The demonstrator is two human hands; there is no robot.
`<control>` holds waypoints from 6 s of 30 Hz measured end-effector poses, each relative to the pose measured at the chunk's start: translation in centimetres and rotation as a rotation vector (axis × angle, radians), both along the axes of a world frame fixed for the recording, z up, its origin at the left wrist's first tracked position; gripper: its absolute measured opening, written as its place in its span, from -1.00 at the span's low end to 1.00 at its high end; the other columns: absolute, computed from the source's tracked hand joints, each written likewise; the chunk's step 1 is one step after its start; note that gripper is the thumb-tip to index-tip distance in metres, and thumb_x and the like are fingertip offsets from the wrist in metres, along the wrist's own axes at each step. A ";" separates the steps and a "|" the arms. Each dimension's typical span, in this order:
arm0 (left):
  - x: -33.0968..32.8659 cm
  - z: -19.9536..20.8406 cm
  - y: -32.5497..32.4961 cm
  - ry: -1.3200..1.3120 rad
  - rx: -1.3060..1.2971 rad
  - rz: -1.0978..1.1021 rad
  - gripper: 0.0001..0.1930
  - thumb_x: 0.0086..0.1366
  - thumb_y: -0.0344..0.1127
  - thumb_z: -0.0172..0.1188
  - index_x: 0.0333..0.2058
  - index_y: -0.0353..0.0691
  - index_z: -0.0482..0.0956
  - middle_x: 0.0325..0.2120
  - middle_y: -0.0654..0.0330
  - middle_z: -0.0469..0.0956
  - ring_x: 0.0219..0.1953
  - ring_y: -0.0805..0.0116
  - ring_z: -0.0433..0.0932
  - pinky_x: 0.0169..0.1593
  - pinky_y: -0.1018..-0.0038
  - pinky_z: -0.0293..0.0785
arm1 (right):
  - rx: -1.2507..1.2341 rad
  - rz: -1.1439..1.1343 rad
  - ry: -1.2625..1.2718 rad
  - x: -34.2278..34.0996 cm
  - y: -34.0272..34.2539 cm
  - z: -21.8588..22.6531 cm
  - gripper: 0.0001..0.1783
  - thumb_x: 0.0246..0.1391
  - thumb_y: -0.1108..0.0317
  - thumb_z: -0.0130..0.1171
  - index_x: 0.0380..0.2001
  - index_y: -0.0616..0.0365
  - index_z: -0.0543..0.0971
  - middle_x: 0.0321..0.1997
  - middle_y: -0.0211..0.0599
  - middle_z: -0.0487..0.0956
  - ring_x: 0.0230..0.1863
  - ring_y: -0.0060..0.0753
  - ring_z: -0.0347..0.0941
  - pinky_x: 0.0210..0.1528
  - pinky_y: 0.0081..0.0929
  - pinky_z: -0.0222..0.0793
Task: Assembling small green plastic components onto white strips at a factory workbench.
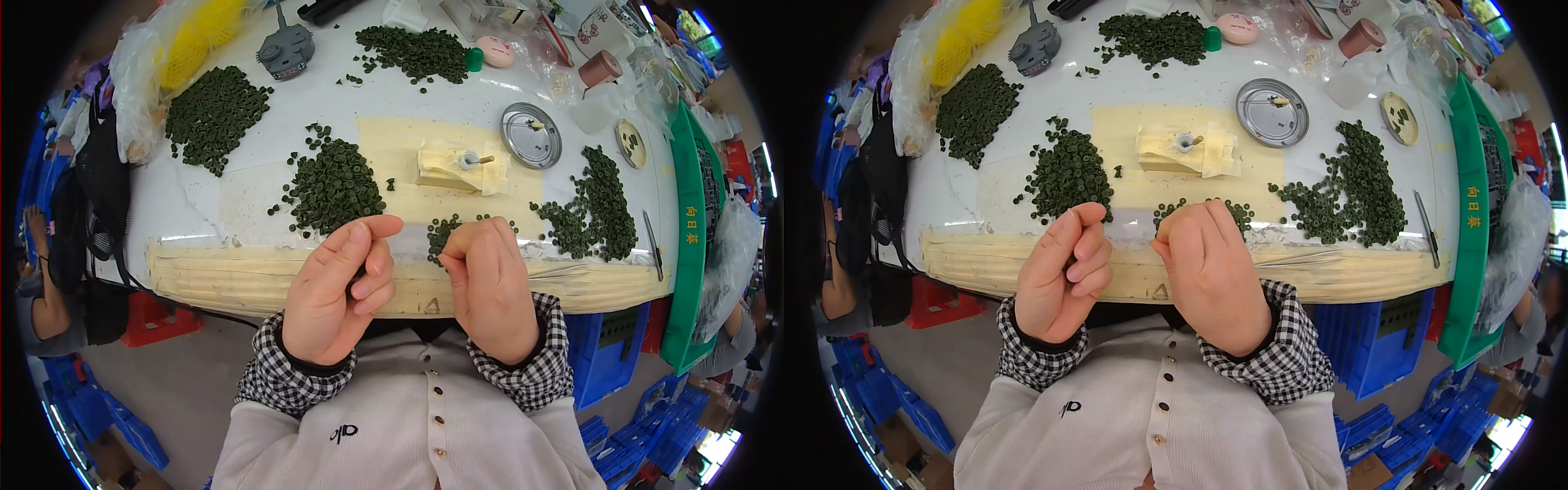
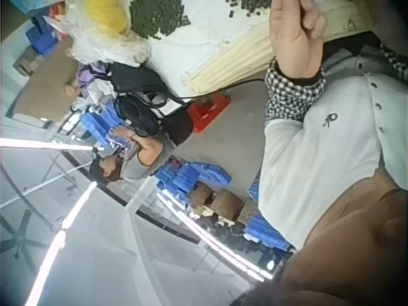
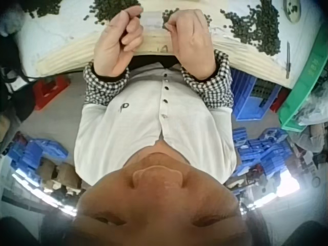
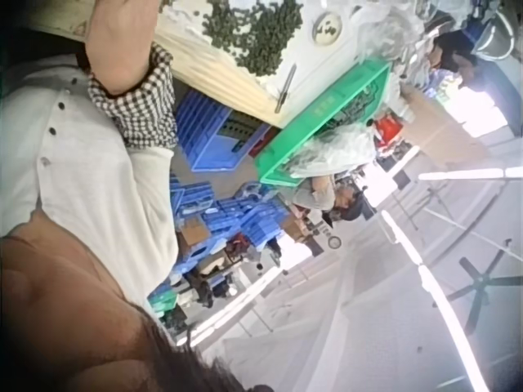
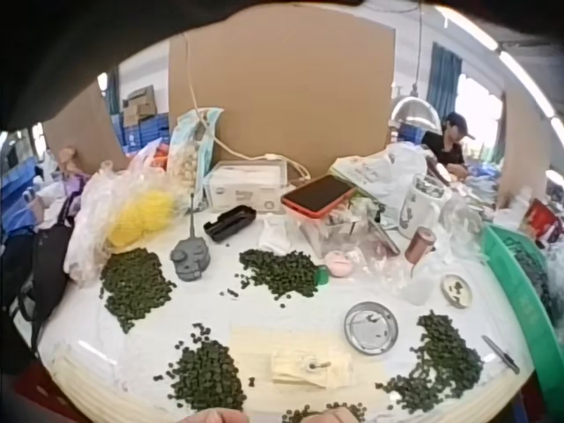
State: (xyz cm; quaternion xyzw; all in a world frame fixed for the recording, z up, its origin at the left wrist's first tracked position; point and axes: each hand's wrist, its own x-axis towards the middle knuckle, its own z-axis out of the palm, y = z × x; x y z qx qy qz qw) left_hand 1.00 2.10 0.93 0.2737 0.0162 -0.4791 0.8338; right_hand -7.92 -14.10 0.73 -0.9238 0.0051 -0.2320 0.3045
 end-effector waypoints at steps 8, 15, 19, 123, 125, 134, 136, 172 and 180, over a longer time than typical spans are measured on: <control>-0.7 -0.2 -1.2 -0.073 0.095 -0.072 -0.69 0.36 -0.36 -0.04 0.03 -0.33 0.37 -0.40 0.27 0.47 -0.59 0.69 0.12 -0.52 0.71 0.09 | 0.363 -0.137 -0.014 -1.2 -0.9 1.0 -0.83 -0.17 0.64 0.24 -0.41 0.26 0.57 -0.44 -0.21 0.54 -0.45 -0.32 0.46 -0.42 -0.52 0.35; -1.1 -0.6 -1.3 -0.043 0.112 -0.051 -0.75 0.32 -0.40 0.02 -0.05 -0.29 0.45 -0.30 0.11 0.56 -0.67 0.74 0.10 -0.57 0.74 0.07 | 0.535 -0.099 -0.050 -1.1 -1.1 0.7 -0.77 -0.13 0.67 0.18 -0.32 0.26 0.61 -0.43 -0.27 0.59 -0.42 -0.48 0.48 -0.36 -0.60 0.39; -1.1 -0.3 -1.5 -0.085 0.152 -0.068 -0.75 0.32 -0.40 0.02 -0.05 -0.28 0.45 -0.29 0.10 0.56 -0.66 0.75 0.10 -0.57 0.75 0.07 | 0.752 -0.158 -0.019 -1.3 -0.7 0.6 -0.81 -0.10 0.66 0.18 -0.33 0.28 0.60 -0.42 -0.29 0.60 -0.41 -0.55 0.50 -0.34 -0.64 0.40; -1.3 -0.4 -1.7 -0.788 0.378 -0.101 -0.91 0.15 -0.48 0.20 -0.36 -0.37 0.59 -0.57 0.38 0.50 -0.55 0.73 0.26 -0.49 0.72 0.21 | 0.464 0.063 -0.073 -1.9 -0.8 1.3 -0.81 -0.23 0.66 0.25 -0.44 0.26 0.56 -0.44 -0.24 0.49 -0.44 -0.38 0.43 -0.43 -0.56 0.35; -1.4 -0.5 -1.7 -0.801 0.385 -0.094 -0.91 0.16 -0.48 0.19 -0.37 -0.37 0.59 -0.57 0.39 0.49 -0.55 0.74 0.25 -0.49 0.73 0.21 | 0.547 0.061 -0.055 -1.9 -0.8 1.1 -0.83 -0.20 0.65 0.23 -0.43 0.28 0.56 -0.43 -0.23 0.51 -0.44 -0.39 0.44 -0.42 -0.57 0.35; -1.7 -0.6 -1.6 -0.790 0.414 -0.067 -0.91 0.16 -0.48 0.19 -0.36 -0.36 0.58 -0.59 0.43 0.45 -0.56 0.75 0.23 -0.49 0.74 0.19 | 0.622 0.046 -0.006 -1.9 -0.6 1.0 -0.86 -0.16 0.64 0.19 -0.43 0.30 0.55 -0.44 -0.23 0.52 -0.44 -0.42 0.45 -0.39 -0.57 0.37; -1.8 -0.7 -1.5 -0.801 0.418 -0.063 -0.92 0.16 -0.49 0.19 -0.36 -0.36 0.58 -0.59 0.43 0.45 -0.57 0.75 0.23 -0.49 0.74 0.19 | 0.618 0.051 -0.001 -1.9 -0.5 1.1 -0.86 -0.16 0.64 0.19 -0.42 0.30 0.55 -0.43 -0.23 0.52 -0.44 -0.42 0.45 -0.39 -0.58 0.38; -0.8 0.5 -1.2 -0.061 0.075 -0.071 -0.67 0.43 -0.25 -0.25 -0.02 -0.34 0.36 -0.50 0.31 0.36 -0.58 0.66 0.11 -0.57 0.71 0.07 | -0.093 -0.196 0.018 -2.2 -2.3 0.3 -0.84 -0.23 0.51 0.28 -0.50 0.20 0.50 -0.50 -0.30 0.42 -0.40 -0.23 0.32 -0.37 -0.39 0.27; -1.2 -0.6 -1.1 -0.112 0.055 -0.120 -0.80 0.39 -0.32 -0.10 -0.16 -0.31 0.42 -0.55 0.33 0.46 -0.69 0.68 0.05 -0.60 0.70 0.03 | 0.484 -0.224 0.021 -2.7 -2.1 0.3 -0.89 -0.11 0.60 0.23 -0.41 0.27 0.58 -0.51 -0.28 0.54 -0.52 -0.45 0.42 -0.44 -0.57 0.33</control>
